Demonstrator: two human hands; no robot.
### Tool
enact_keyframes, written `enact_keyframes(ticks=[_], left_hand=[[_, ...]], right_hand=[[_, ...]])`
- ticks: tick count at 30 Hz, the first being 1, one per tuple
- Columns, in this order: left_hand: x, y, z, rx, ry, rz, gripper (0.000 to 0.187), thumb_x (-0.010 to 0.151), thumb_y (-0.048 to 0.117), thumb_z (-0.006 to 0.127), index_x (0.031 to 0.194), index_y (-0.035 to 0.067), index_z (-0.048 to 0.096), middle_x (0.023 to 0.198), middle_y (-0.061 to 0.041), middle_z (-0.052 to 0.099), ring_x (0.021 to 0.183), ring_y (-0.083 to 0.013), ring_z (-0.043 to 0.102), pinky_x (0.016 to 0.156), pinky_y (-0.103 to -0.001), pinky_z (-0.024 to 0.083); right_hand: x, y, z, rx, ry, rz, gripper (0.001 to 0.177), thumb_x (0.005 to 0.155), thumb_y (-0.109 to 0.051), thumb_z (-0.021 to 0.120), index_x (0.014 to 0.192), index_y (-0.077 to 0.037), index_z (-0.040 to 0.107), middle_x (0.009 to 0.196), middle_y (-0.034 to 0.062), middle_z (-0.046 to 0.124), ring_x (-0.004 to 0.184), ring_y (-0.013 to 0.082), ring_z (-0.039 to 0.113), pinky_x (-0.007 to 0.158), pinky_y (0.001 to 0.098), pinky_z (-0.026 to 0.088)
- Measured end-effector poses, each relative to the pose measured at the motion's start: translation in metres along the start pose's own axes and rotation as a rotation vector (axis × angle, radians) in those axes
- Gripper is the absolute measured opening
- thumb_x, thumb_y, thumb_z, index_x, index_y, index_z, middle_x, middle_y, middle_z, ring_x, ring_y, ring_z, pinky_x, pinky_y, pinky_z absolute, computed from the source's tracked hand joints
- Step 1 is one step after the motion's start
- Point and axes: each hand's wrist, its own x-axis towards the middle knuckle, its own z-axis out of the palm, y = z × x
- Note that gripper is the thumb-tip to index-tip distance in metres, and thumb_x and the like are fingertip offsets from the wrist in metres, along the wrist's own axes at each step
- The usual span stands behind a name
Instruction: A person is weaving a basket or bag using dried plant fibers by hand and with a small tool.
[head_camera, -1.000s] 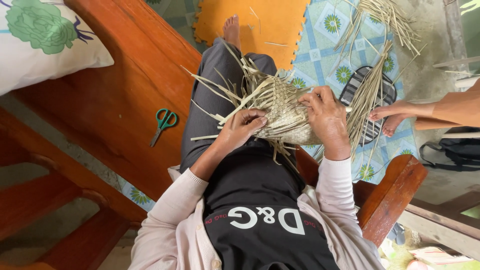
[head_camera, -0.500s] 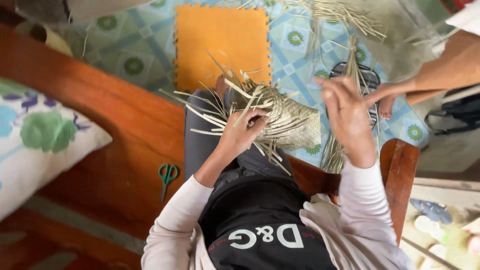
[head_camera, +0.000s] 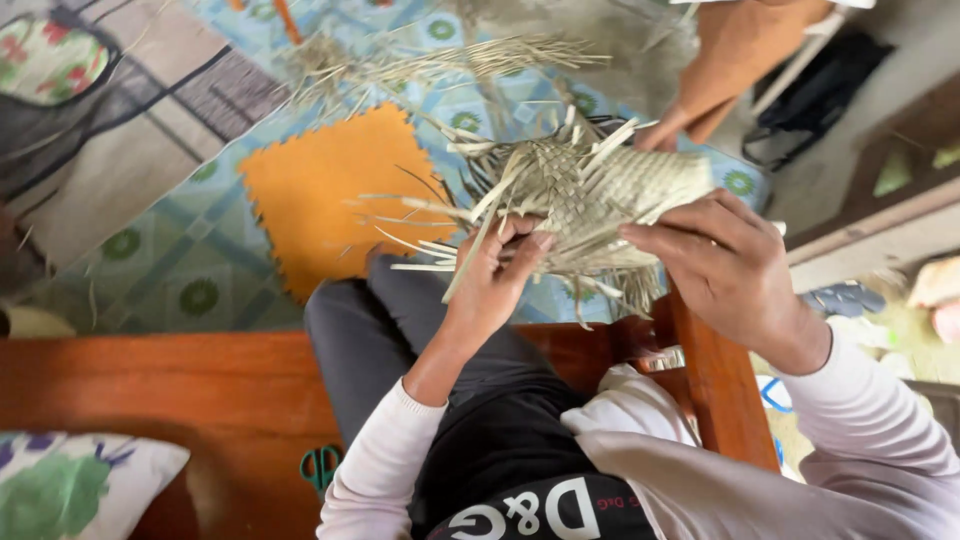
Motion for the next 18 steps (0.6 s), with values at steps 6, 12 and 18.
enact_keyframes(ticks=[6,12,18], left_hand=[[-0.014,-0.017,0.086,-0.097,-0.180,-0.047,0.027,0.099,0.028,0.060,0.110,0.004,0.066,0.091,-0.006,0.070,0.091,-0.0202,0.072,0.074,-0.033,0.058],[-0.025,-0.044,0.128,0.058,-0.100,0.019,0.012,0.097,0.018,0.070,0.094,0.007,0.073,0.074,-0.014,0.071,0.066,-0.0234,0.073,0.045,-0.027,0.056],[-0.043,-0.050,0.132,0.401,-0.043,0.096,0.024,0.099,0.042,0.065,0.102,0.019,0.070,0.092,-0.002,0.073,0.098,-0.0229,0.067,0.094,-0.040,0.048]], right_hand=[[-0.052,-0.034,-0.037,-0.268,0.015,0.010,0.021,0.099,0.008,0.066,0.116,-0.002,0.073,0.093,0.0125,0.066,0.075,0.0264,0.053,0.069,0.0376,0.046],[-0.109,-0.005,-0.010,-0.124,0.040,0.425,0.013,0.099,-0.008,0.069,0.108,-0.011,0.077,0.079,0.0059,0.067,0.066,0.0256,0.066,0.059,0.0368,0.056],[-0.134,0.001,-0.003,0.026,0.113,0.569,0.011,0.097,-0.009,0.072,0.107,-0.008,0.076,0.081,0.0099,0.067,0.070,0.0296,0.068,0.062,0.0395,0.057]])
